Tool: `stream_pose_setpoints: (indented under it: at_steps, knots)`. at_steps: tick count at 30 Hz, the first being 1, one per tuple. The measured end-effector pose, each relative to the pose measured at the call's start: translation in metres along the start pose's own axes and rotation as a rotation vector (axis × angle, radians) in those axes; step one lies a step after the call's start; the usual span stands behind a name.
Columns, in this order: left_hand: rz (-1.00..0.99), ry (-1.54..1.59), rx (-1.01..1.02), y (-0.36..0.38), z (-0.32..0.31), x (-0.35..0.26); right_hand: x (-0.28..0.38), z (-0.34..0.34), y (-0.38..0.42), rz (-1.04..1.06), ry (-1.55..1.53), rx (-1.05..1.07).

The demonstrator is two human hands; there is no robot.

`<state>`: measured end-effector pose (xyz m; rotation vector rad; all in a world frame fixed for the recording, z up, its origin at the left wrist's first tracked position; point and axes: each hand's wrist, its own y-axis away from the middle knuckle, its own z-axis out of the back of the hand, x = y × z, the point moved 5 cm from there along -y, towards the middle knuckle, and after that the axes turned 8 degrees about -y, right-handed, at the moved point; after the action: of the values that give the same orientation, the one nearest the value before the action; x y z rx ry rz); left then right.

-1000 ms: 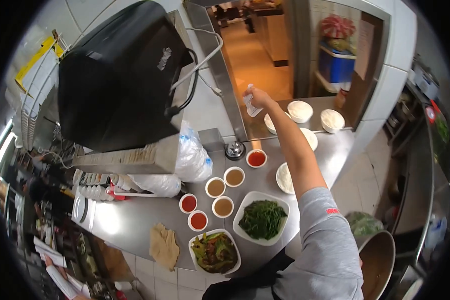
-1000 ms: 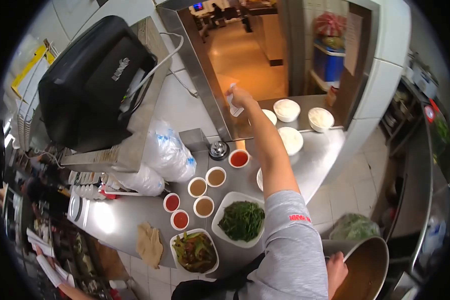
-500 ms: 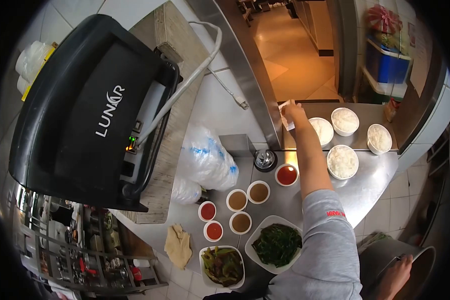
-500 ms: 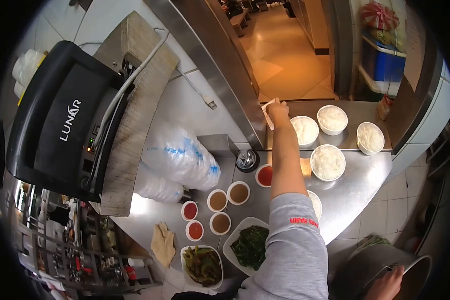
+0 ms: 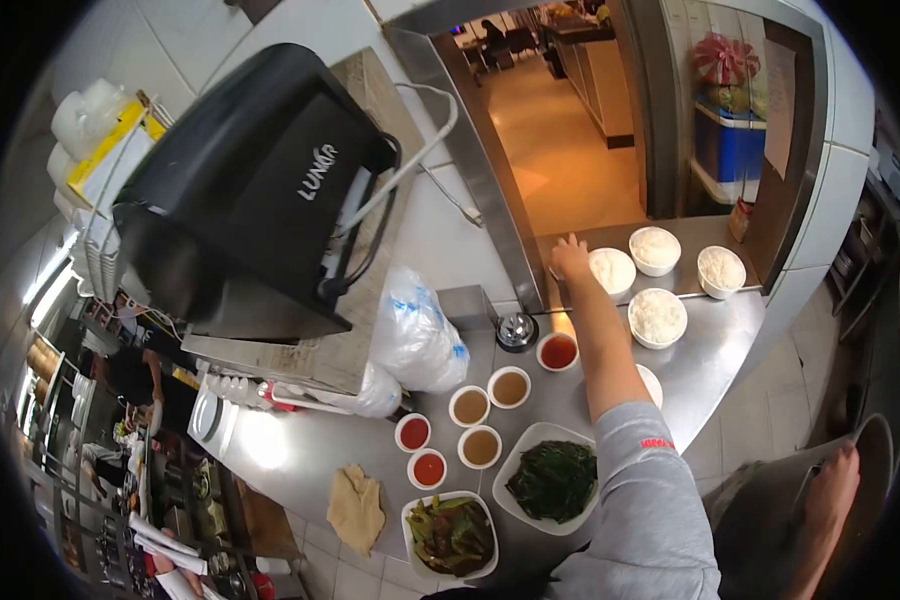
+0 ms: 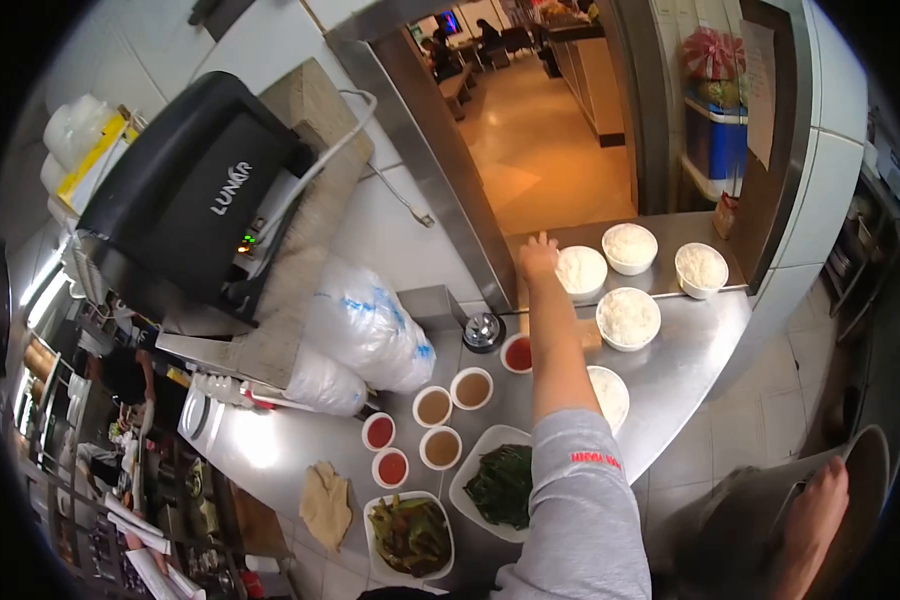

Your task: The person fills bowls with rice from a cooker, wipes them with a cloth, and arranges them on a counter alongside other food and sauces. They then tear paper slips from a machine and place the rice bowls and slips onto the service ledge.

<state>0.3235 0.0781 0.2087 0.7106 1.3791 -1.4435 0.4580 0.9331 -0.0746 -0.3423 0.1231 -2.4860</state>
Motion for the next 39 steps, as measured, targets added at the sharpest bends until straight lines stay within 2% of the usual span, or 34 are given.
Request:
stream_pose_setpoints:
  at_steps: [3,6,9,10,12,16,18,19,21,22,24,25,27,28,30,31,32,34,36,38,39]
  knots:
    - [-0.007,0.002,-0.014,0.010,0.015,0.006,0.015,-0.003,-0.002,-0.052,0.150,0.015]
    - [-0.007,-0.013,-0.047,0.020,0.032,0.010,0.005,-0.011,-0.015,-0.265,0.036,-0.113]
    - [0.009,-0.025,-0.090,0.034,0.050,0.018,-0.004,-0.012,-0.022,-0.334,0.052,-0.031]
    - [0.022,-0.030,-0.109,0.041,0.055,0.021,0.000,0.000,-0.015,-0.412,0.071,-0.062]
    - [0.048,-0.027,-0.134,0.048,0.057,0.027,0.010,0.025,-0.005,-0.427,0.197,0.022]
    - [0.089,-0.028,-0.146,0.053,0.055,0.036,0.004,0.025,-0.022,-0.385,0.194,0.118]
    - [0.104,-0.029,-0.140,0.054,0.052,0.039,0.003,0.022,-0.028,-0.077,0.044,-0.070]
    - [0.110,-0.030,-0.138,0.053,0.049,0.040,-0.005,0.016,-0.038,-0.085,0.053,-0.069]
    - [0.128,-0.033,-0.131,0.053,0.043,0.043,-0.020,0.005,-0.059,-0.069,-0.531,-0.197]
    - [0.135,-0.036,-0.127,0.052,0.038,0.045,-0.025,0.003,-0.060,-0.078,-0.523,-0.200]
    - [0.152,-0.041,-0.118,0.052,0.030,0.046,-0.024,-0.004,-0.069,0.051,-1.159,-0.053]
    - [0.158,-0.044,-0.111,0.053,0.025,0.047,-0.027,-0.001,-0.069,0.047,-1.157,-0.061]
    - [0.173,-0.044,-0.110,0.056,0.017,0.048,-0.024,-0.005,-0.064,-0.006,-1.410,0.175]
    - [0.173,-0.055,-0.101,0.056,0.012,0.047,-0.025,-0.005,-0.062,-0.012,-1.413,0.171]
    - [0.185,-0.067,-0.100,0.060,0.003,0.045,-0.026,-0.004,-0.057,0.136,-0.895,0.219]
    - [0.187,-0.068,-0.096,0.062,-0.002,0.043,-0.025,-0.014,-0.060,0.013,-0.915,0.370]
    - [0.189,-0.073,-0.094,0.064,-0.006,0.042,-0.028,-0.014,-0.062,0.007,-0.920,0.373]
    - [0.196,-0.083,-0.085,0.068,-0.016,0.039,-0.025,-0.005,-0.061,0.044,-0.533,0.306]
    - [0.205,-0.091,-0.076,0.073,-0.025,0.036,-0.025,-0.005,-0.063,-0.037,-0.572,0.274]
    - [0.215,-0.095,-0.063,0.078,-0.033,0.036,-0.017,-0.006,-0.069,0.036,-0.602,0.386]
    - [0.220,-0.093,-0.055,0.081,-0.037,0.035,-0.014,-0.010,-0.069,0.043,-0.633,0.527]
